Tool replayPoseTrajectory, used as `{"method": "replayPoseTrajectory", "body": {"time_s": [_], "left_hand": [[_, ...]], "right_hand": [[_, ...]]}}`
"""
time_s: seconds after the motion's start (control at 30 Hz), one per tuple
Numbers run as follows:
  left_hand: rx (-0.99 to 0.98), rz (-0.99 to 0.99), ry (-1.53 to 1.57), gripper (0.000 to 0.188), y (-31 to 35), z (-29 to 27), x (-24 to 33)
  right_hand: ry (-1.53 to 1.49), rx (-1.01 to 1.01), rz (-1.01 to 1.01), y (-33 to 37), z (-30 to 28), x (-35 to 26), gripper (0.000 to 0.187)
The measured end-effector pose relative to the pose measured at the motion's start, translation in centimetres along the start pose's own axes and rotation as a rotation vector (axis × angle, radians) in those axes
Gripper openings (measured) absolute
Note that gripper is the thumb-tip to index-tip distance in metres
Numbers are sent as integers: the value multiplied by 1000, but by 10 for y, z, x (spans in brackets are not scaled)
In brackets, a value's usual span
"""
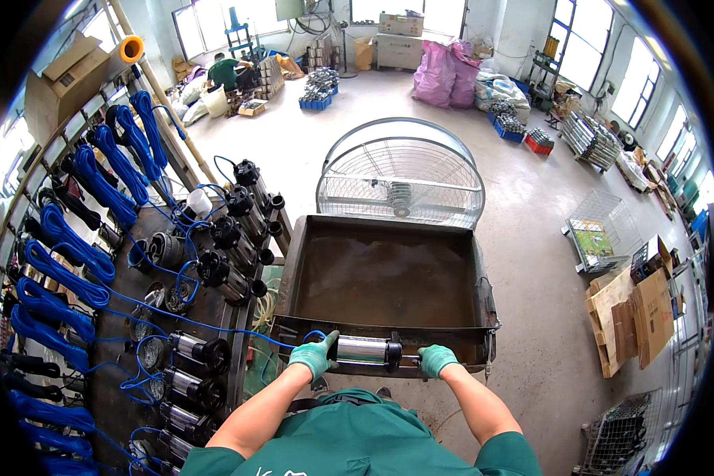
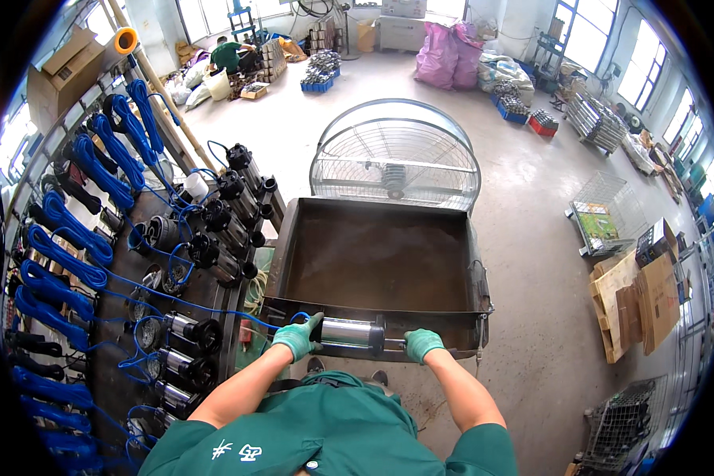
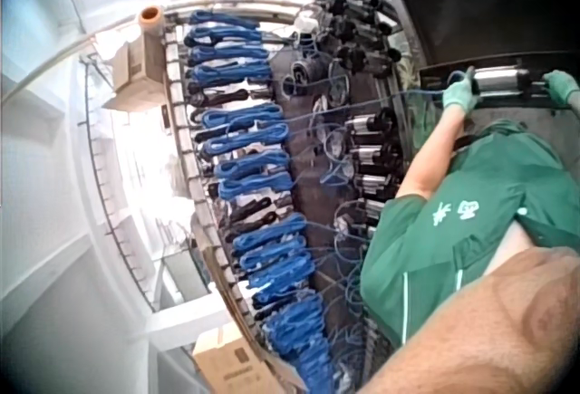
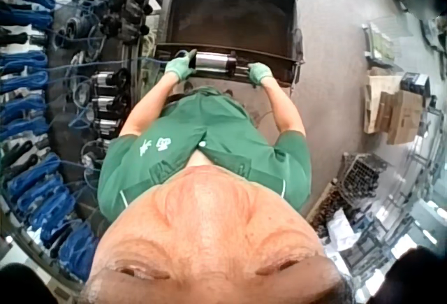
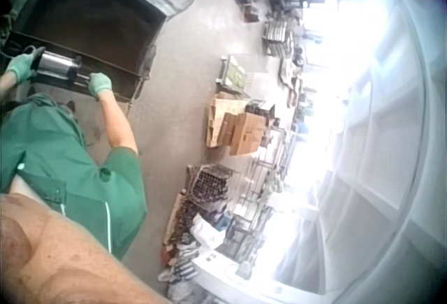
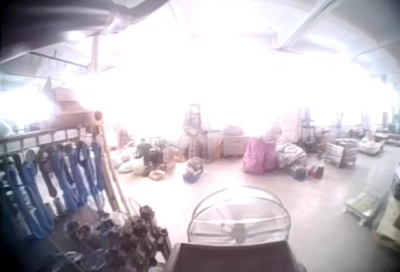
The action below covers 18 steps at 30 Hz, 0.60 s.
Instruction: The person repeatedly picks up cylindrical motors from a rack, connects a blue cable to each one, and submerges them into a water-filled metal tray to test their operation. The person handles the motors one at a time, connecting and disconnecting the cable while observing the motor's performance in the water.
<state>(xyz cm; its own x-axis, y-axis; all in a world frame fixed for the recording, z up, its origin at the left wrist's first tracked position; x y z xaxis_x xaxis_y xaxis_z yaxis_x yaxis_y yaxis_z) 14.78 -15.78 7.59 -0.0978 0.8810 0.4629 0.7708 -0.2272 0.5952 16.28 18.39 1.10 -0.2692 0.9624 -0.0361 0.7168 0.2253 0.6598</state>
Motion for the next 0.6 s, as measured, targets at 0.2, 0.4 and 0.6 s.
{"method": "replayPoseTrajectory", "body": {"time_s": [0.2,0.4,0.6], "left_hand": [[7,8,2,93,0,-2,5],[25,22,16,92,0,-1,0],[15,-1,6,93,3,-5,-2]], "right_hand": [[-1184,-230,10,-2,44,29,33],[-1684,-313,86,5,63,20,30],[-1840,-272,22,15,36,5,43]]}}
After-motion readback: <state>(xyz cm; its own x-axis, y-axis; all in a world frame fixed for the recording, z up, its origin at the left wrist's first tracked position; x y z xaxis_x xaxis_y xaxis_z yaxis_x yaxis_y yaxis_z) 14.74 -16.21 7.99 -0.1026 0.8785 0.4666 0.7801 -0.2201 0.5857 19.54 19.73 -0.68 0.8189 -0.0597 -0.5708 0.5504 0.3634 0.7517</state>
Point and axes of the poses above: each hand's wrist, its own y-axis away from the middle knuckle, its own z-axis out of the palm, x = y × z, the point moved 5 cm from there along -y, towards the middle knuckle, and after that the axes turned 14 degrees about y, right-handed, at the moved point
